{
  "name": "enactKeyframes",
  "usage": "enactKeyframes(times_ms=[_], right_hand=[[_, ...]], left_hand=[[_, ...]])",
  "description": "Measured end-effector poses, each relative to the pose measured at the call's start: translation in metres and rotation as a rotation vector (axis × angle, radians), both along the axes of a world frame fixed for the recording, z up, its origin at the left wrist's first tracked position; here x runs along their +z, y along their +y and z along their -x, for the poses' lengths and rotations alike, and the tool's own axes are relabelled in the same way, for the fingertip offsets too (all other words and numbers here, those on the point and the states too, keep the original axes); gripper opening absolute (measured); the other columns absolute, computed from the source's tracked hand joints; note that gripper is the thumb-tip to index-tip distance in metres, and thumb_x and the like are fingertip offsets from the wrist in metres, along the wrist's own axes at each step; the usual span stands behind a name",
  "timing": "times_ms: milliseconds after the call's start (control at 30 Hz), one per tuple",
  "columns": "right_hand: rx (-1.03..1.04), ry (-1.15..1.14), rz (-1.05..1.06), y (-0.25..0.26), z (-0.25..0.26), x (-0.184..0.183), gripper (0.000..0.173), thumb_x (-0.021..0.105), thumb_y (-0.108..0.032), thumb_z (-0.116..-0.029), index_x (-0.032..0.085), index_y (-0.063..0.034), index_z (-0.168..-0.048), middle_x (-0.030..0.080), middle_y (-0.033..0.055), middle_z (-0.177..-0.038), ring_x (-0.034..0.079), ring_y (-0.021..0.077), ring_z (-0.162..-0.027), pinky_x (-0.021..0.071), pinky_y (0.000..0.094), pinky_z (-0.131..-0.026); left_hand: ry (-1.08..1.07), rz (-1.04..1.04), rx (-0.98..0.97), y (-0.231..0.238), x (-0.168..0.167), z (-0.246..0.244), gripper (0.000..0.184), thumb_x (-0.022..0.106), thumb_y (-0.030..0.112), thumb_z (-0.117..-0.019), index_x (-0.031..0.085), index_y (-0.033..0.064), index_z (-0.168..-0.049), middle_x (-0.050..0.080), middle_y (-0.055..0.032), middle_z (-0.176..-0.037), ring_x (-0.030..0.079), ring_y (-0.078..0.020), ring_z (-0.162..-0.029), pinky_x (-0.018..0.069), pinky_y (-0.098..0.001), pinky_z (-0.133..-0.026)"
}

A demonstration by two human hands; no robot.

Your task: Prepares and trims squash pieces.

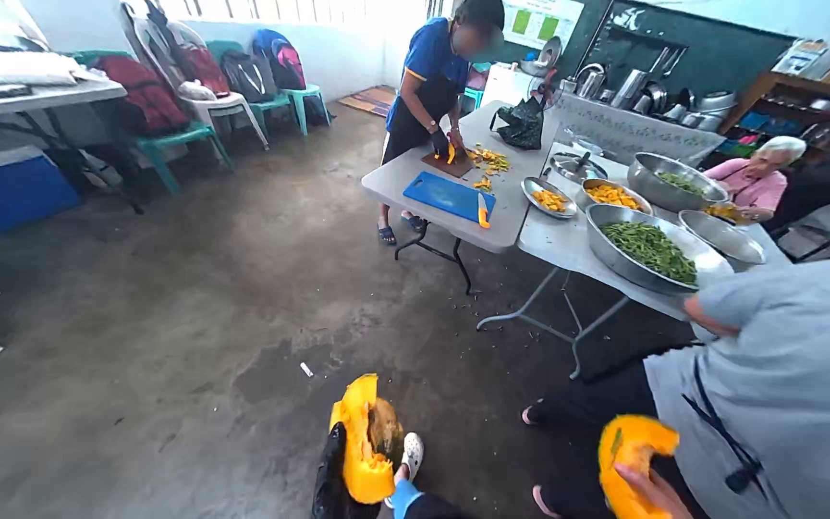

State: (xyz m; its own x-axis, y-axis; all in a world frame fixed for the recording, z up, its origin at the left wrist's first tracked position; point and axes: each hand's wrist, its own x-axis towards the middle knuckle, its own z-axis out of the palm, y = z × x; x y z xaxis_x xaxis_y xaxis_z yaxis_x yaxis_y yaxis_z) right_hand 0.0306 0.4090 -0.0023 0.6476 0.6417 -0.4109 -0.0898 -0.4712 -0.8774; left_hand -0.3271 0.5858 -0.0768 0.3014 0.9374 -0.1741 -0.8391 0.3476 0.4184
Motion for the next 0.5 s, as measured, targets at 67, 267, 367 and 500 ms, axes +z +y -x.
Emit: enactKeyframes(times_ms=[67,267,367,500], right_hand=[[0.054,-0.029,-0.012,0.087,-0.022,0.002,0.057,0.059,-0.024,-0.095,0.042,0.004,-0.142,0.066,0.0087,-0.103,0.067,0.0096,-0.082,0.0597,0.0312,-0.075],[0.221,0.068,-0.095,0.313,-0.042,0.031,0.059,0.062,-0.024,-0.0915,0.043,-0.0008,-0.143,0.065,0.0092,-0.105,0.067,0.013,-0.081,0.0602,0.0323,-0.071],[0.252,0.138,-0.13,0.393,-0.045,0.033,0.055,0.061,-0.019,-0.0927,0.044,0.0004,-0.141,0.064,0.0095,-0.103,0.067,0.0143,-0.081,0.0606,0.0338,-0.071],[0.204,0.227,-0.147,0.466,-0.066,0.01,0.054,0.063,-0.019,-0.0898,0.045,0.0008,-0.137,0.066,0.0087,-0.098,0.068,0.0144,-0.076,0.0614,0.0329,-0.068]], left_hand=[[0.012,-0.029,0.095,0.035,-0.013,0.008,0.053,0.063,0.044,-0.0984,0.052,0.0078,-0.136,0.065,-0.0151,-0.124,0.064,-0.0269,-0.116,0.0547,-0.0456,-0.098],[0.089,-0.059,0.396,0.134,0.019,0.026,0.043,0.072,0.046,-0.0904,0.065,0.0154,-0.12,0.073,-0.0035,-0.111,0.07,-0.0163,-0.106,0.0599,-0.0364,-0.09],[-0.073,-0.089,0.41,0.186,0.002,0.026,0.047,0.078,0.038,-0.0849,0.066,0.0066,-0.118,0.071,-0.0105,-0.111,0.068,-0.0223,-0.108,0.0565,-0.0378,-0.093],[-0.017,-0.121,0.408,0.285,-0.032,0.011,0.054,0.079,0.04,-0.0841,0.062,0.0054,-0.123,0.069,-0.0128,-0.114,0.067,-0.025,-0.112,0.0544,-0.0414,-0.097]])
